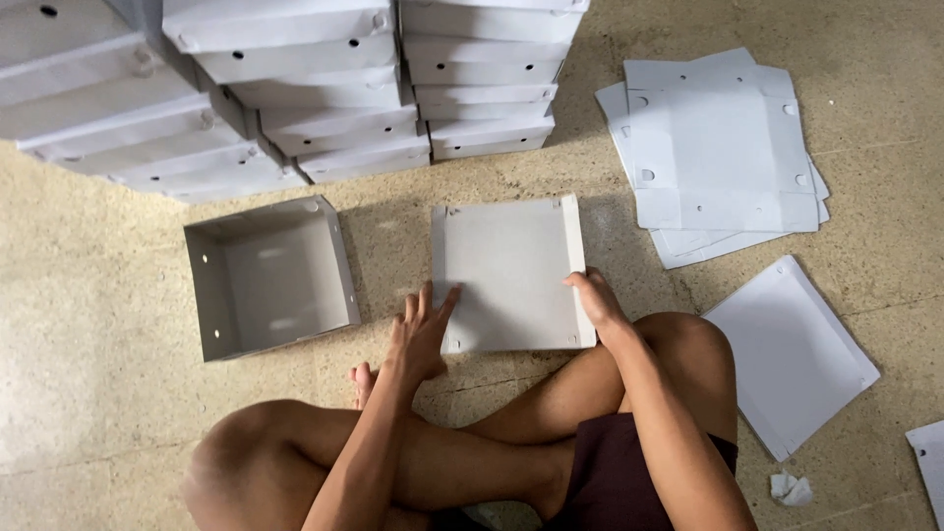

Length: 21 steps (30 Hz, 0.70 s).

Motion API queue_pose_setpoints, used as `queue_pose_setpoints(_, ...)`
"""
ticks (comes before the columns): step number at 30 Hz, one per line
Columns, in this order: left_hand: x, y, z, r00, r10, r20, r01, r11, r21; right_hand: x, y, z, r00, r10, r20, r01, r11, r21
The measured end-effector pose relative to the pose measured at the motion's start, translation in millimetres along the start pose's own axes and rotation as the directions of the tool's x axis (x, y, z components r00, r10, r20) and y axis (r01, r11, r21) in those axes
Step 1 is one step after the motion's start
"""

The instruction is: Assembling cardboard boxes from flat pre-cut sheets by folding along creases and tucking tabs.

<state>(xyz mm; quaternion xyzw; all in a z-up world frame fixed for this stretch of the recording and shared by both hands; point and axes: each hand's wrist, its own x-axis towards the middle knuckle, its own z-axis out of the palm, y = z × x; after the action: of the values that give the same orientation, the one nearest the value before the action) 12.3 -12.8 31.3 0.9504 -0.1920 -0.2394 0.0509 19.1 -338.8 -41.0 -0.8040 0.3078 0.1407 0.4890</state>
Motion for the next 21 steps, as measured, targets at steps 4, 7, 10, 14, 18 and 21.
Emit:
queue_pose_setpoints(4,24.6,-12.5,19.3,0.973,-0.083,-0.213,0.038,0.978,-0.206,-20.6,-28.0,-8.5,0.999,-0.001,0.042,-0.02,0.862,0.507)
queue_pose_setpoints(7,23.4,-15.2,4.7,0.959,-0.16,-0.236,0.029,0.879,-0.476,-45.0,-53.2,-17.2,0.999,-0.047,0.016,0.03,0.829,0.559)
queue_pose_setpoints(10,6.5,-11.9,-19.8,0.928,-0.228,-0.294,-0.026,0.748,-0.663,-57.8,-66.9,-18.1,0.996,-0.092,0.019,0.068,0.85,0.522)
queue_pose_setpoints(14,-4.8,-5.2,-29.4,0.839,-0.4,-0.368,-0.128,0.512,-0.85,-17.6,-25.0,-9.5,0.987,-0.076,0.139,-0.022,0.8,0.599)
queue_pose_setpoints(18,-5.9,-5.9,-27.6,0.756,-0.555,-0.346,-0.06,0.468,-0.882,-36.2,-41.2,-9.3,0.955,-0.213,0.207,0.047,0.798,0.6)
queue_pose_setpoints(21,-2.2,-9.2,-18.8,0.691,-0.616,-0.379,-0.126,0.412,-0.902,-64.8,-59.9,-10.4,0.901,-0.399,0.17,0.19,0.716,0.672)
